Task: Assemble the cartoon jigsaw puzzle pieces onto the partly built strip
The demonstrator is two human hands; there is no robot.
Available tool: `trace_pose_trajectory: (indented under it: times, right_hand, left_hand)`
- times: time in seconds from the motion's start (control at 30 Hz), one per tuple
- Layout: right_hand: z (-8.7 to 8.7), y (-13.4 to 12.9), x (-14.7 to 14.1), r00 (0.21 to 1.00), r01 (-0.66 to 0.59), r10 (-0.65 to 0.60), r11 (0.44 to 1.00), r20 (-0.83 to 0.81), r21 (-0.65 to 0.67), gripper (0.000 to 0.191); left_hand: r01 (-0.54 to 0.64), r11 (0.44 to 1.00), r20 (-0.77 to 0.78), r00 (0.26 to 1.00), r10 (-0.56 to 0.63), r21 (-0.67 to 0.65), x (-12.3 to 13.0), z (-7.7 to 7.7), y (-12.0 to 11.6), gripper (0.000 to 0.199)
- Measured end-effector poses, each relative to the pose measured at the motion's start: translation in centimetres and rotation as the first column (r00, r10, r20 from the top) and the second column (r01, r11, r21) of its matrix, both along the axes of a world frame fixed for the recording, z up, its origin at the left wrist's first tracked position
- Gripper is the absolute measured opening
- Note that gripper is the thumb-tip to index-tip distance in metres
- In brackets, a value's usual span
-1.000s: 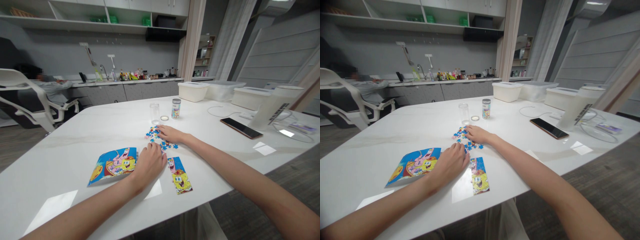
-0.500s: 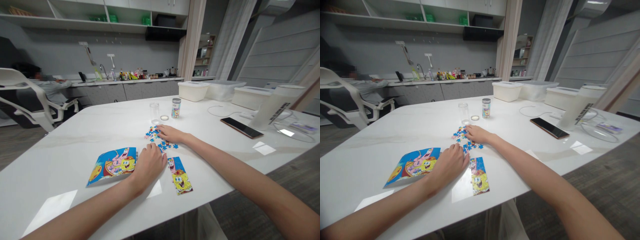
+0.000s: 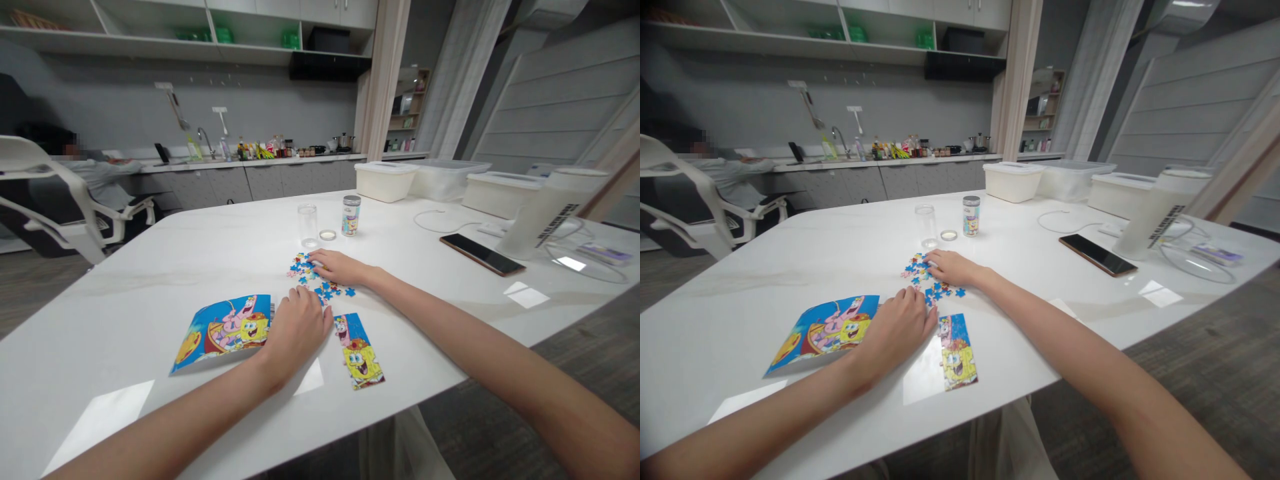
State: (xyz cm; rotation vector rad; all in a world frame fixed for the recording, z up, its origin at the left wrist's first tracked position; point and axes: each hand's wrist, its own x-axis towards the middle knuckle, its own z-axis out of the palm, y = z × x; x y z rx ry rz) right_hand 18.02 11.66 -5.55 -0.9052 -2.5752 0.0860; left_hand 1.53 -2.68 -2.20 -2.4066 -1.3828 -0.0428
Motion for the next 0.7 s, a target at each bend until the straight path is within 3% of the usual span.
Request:
trace_pose_trajectory:
  times: [0.7]
  right_hand:
    - [0.3, -0.13, -0.13, 0.998, -0.063, 0.063, 0.998, 0.002, -0.017, 0.037]
  left_hand:
    - [-0.016, 0.999, 0.017, 1.0, 0.016, -0.032, 0.08, 0.31, -0.03, 0.036]
